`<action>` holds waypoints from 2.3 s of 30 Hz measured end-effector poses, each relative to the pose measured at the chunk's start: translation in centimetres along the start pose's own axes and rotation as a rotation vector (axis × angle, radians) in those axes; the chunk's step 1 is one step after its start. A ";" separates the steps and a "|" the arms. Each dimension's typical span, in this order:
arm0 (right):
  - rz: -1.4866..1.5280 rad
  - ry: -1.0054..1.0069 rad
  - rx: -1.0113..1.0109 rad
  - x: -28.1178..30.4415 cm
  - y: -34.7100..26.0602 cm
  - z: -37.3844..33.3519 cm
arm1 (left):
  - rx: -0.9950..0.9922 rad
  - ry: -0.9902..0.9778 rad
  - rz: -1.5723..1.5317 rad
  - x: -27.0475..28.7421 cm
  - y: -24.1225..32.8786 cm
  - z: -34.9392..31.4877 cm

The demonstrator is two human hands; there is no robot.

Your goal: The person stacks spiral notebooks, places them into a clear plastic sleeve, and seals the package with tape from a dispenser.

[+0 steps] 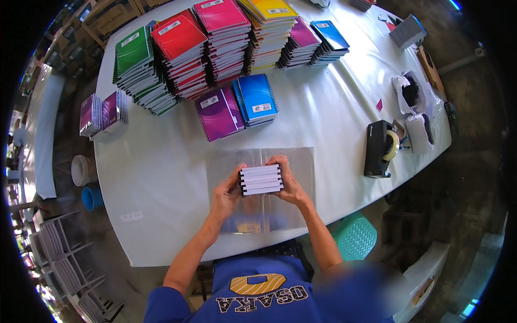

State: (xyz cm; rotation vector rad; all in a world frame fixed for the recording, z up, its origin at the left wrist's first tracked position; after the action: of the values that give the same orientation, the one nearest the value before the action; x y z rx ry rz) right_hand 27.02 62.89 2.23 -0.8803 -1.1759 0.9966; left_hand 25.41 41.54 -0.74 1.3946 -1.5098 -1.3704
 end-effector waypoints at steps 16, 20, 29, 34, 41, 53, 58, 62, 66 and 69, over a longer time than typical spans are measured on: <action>0.005 0.116 -0.867 -0.6 -1.7 -3.3 | 0.291 -0.095 0.454 -0.5 2.2 0.6; -0.579 0.168 -0.400 -0.9 -2.8 -4.4 | 0.151 -0.028 0.597 -1.7 2.7 -0.1; -0.186 0.215 -0.572 -1.7 0.3 -6.6 | 0.206 0.027 0.357 -1.6 0.0 -1.0; -0.186 0.229 -0.560 -1.8 0.2 -6.8 | 0.206 0.010 0.281 -1.4 -0.5 -1.0; -0.181 0.255 -0.534 -1.8 0.3 -7.0 | 0.276 -0.015 0.311 -1.5 0.1 -1.2; -0.829 0.521 -0.641 5.7 3.0 -12.5 | -0.565 0.022 1.492 4.6 -2.4 -5.0; -0.591 0.594 -0.729 8.4 4.1 -10.5 | -0.430 0.115 1.529 4.1 -2.9 -7.9; -0.702 0.605 -0.559 7.5 3.8 -9.7 | -0.450 0.116 1.547 4.1 -2.6 -7.4; -0.742 0.627 -0.542 6.7 3.2 -9.9 | -0.459 0.100 1.553 4.3 -2.4 -7.0; -0.822 0.620 -0.478 6.3 2.7 -9.8 | -0.465 0.078 1.553 4.0 -2.1 -7.2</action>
State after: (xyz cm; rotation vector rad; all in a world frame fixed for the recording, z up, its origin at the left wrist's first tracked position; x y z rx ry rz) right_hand 36.83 69.31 -0.04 -0.8584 -1.0780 -0.2342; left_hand 31.89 36.15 -1.74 -0.1845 -1.4290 -0.5157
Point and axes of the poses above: each hand's wrist, its own z-axis towards the middle knuckle, its own x-axis out of the back of the hand, y = z × x, the point moved 2 cm from there along z, towards the middle knuckle, and after that the axes turned 10 degrees about y, right-handed, at the moved point
